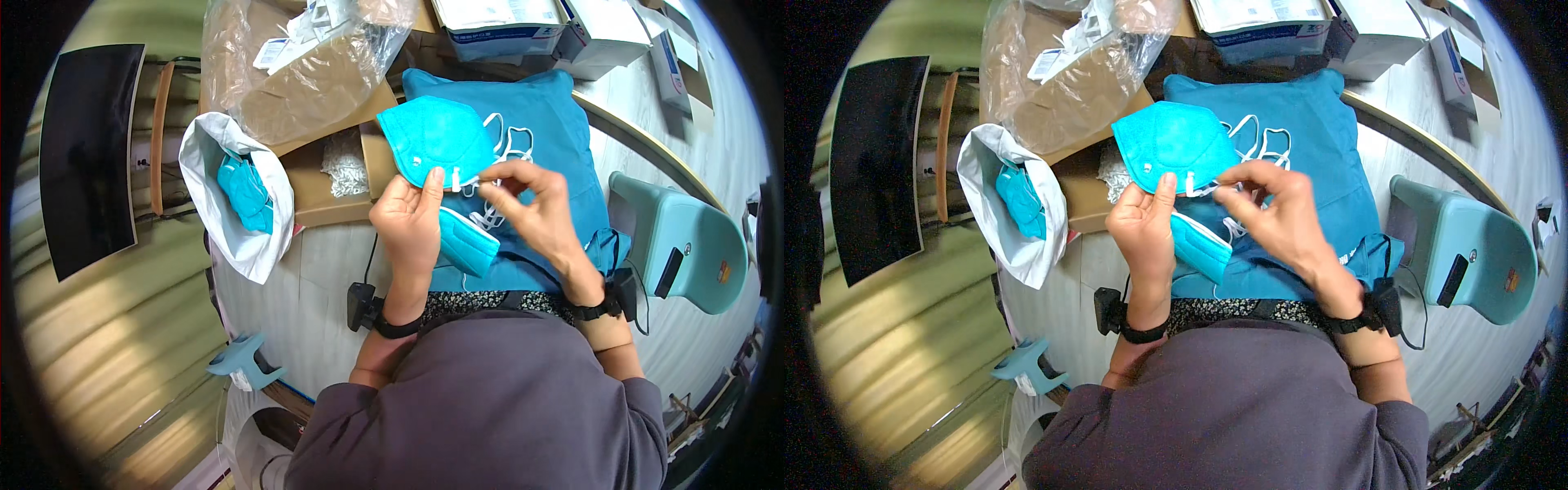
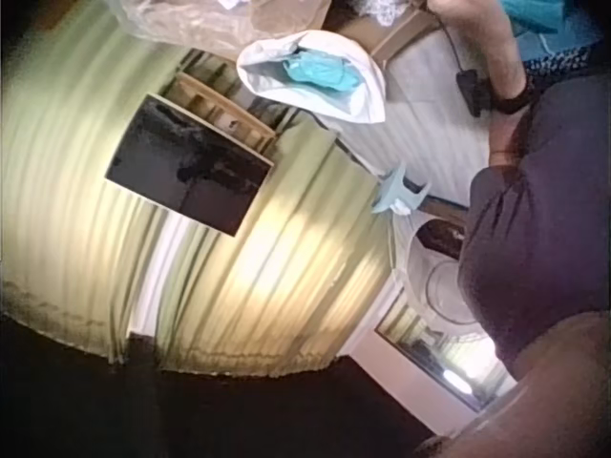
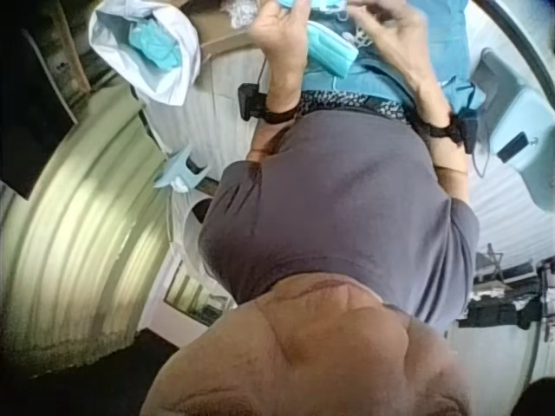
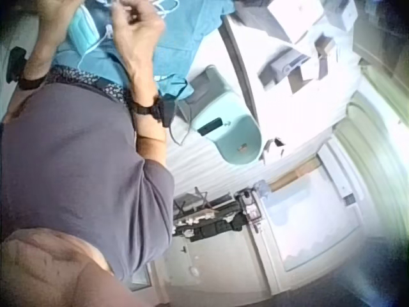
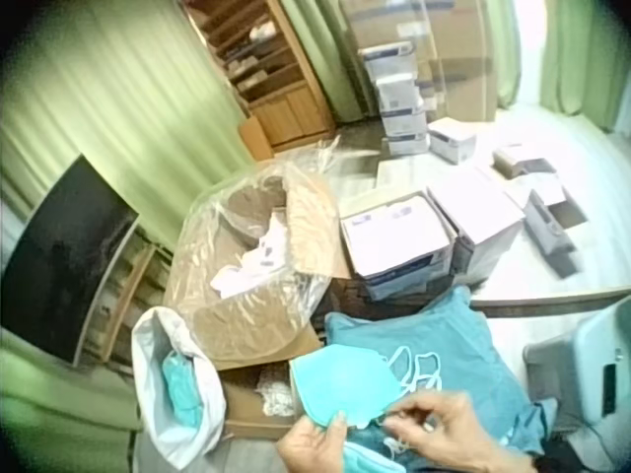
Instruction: Inspecting and packaging green medical masks into small plastic bags and then into a larger box.
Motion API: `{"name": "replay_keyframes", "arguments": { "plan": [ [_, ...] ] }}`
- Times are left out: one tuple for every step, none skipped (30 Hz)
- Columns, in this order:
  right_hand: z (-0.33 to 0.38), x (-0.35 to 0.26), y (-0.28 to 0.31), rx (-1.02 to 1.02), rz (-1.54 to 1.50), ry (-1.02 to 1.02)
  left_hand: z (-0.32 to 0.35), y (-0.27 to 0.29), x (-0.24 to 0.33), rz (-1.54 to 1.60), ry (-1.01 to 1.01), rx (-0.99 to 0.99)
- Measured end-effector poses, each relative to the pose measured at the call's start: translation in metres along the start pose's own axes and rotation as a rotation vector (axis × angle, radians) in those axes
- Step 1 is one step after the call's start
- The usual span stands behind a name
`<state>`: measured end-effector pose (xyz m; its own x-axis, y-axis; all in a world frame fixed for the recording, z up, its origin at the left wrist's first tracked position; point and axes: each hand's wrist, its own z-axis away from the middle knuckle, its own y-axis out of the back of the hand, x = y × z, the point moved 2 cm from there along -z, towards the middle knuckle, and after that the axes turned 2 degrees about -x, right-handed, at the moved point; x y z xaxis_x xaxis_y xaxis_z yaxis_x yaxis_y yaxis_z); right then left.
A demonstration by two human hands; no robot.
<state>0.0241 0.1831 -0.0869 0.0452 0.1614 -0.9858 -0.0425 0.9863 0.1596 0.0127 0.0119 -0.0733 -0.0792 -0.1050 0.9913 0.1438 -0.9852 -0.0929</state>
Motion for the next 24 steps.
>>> {"name": "replay_keyframes", "arguments": {
  "plan": [
    [0.001, 0.002, -0.008, -0.06, -0.178, -0.083, 0.001, -0.002, -0.002, 0.01, -0.012, 0.013],
    [0.002, 0.004, -0.015, -0.12, -0.352, -0.163, 0.002, -0.005, -0.002, 0.025, -0.026, 0.026],
    [0.003, 0.004, -0.022, -0.099, -0.544, -0.211, 0.001, -0.007, -0.003, 0.019, -0.035, 0.018],
    [0.003, 0.003, -0.031, -0.078, -0.737, -0.257, 0.001, -0.008, -0.004, 0.013, -0.045, 0.011],
    [0.003, 0.005, -0.034, -0.071, -0.784, -0.268, 0.002, -0.008, -0.004, 0.006, -0.053, 0.009],
    [0.004, 0.008, -0.037, -0.061, -0.831, -0.278, 0.003, -0.007, -0.003, -0.033, -0.042, 0.012],
    [0.006, 0.012, -0.036, -0.061, -0.729, -0.249, 0.004, -0.007, -0.001, -0.072, -0.031, 0.014],
    [0.006, 0.016, -0.034, -0.069, -0.629, -0.218, 0.005, -0.005, -0.001, -0.113, -0.023, 0.024],
    [0.005, 0.015, -0.029, -0.032, -0.399, -0.103, 0.006, -0.002, -0.005, -0.155, -0.016, -0.003],
    [0.003, 0.011, -0.022, 0.006, -0.17, 0.013, 0.007, 0.004, -0.013, -0.197, -0.01, -0.031],
    [0.001, 0.008, -0.017, 0.047, 0.064, 0.127, 0.009, 0.008, -0.019, -0.235, 0.001, -0.062],
    [0.0, 0.007, -0.014, 0.05, 0.055, 0.106, 0.011, 0.01, -0.024, -0.273, -0.02, -0.073],
    [-0.002, 0.008, -0.012, 0.053, 0.046, 0.086, 0.013, 0.012, -0.029, -0.311, -0.04, -0.083],
    [-0.005, 0.01, -0.009, 0.06, 0.034, 0.066, 0.015, 0.01, -0.024, -0.331, -0.016, -0.088],
    [-0.012, 0.027, -0.004, 0.118, -0.055, 0.036, 0.019, 0.006, -0.018, -0.346, 0.006, -0.099],
    [-0.016, 0.038, 0.006, 0.163, -0.013, -0.081, 0.022, 0.003, -0.016, -0.365, -0.042, -0.119],
    [-0.015, 0.039, 0.007, 0.17, -0.046, -0.071, 0.024, -0.001, -0.014, -0.388, -0.092, -0.133],
    [-0.014, 0.04, 0.007, 0.175, -0.079, -0.061, 0.025, -0.003, -0.013, -0.411, -0.142, -0.146],
    [-0.015, 0.039, 0.009, 0.158, -0.076, -0.05, 0.024, 0.0, -0.013, -0.437, -0.144, -0.171],
    [-0.015, 0.039, 0.01, 0.143, -0.073, -0.046, 0.024, 0.003, -0.014, -0.464, -0.145, -0.195],
    [-0.015, 0.039, 0.01, 0.127, -0.071, -0.041, 0.025, 0.004, -0.013, -0.464, -0.133, -0.205],
    [-0.015, 0.04, 0.009, 0.131, -0.074, -0.048, 0.025, 0.005, -0.01, -0.472, -0.133, -0.212],
    [-0.015, 0.042, 0.007, 0.134, -0.076, -0.052, 0.026, 0.005, -0.007, -0.478, -0.135, -0.218],
    [-0.015, 0.043, 0.007, 0.136, -0.077, -0.056, 0.026, 0.005, -0.003, -0.492, -0.147, -0.222]
  ]
}}
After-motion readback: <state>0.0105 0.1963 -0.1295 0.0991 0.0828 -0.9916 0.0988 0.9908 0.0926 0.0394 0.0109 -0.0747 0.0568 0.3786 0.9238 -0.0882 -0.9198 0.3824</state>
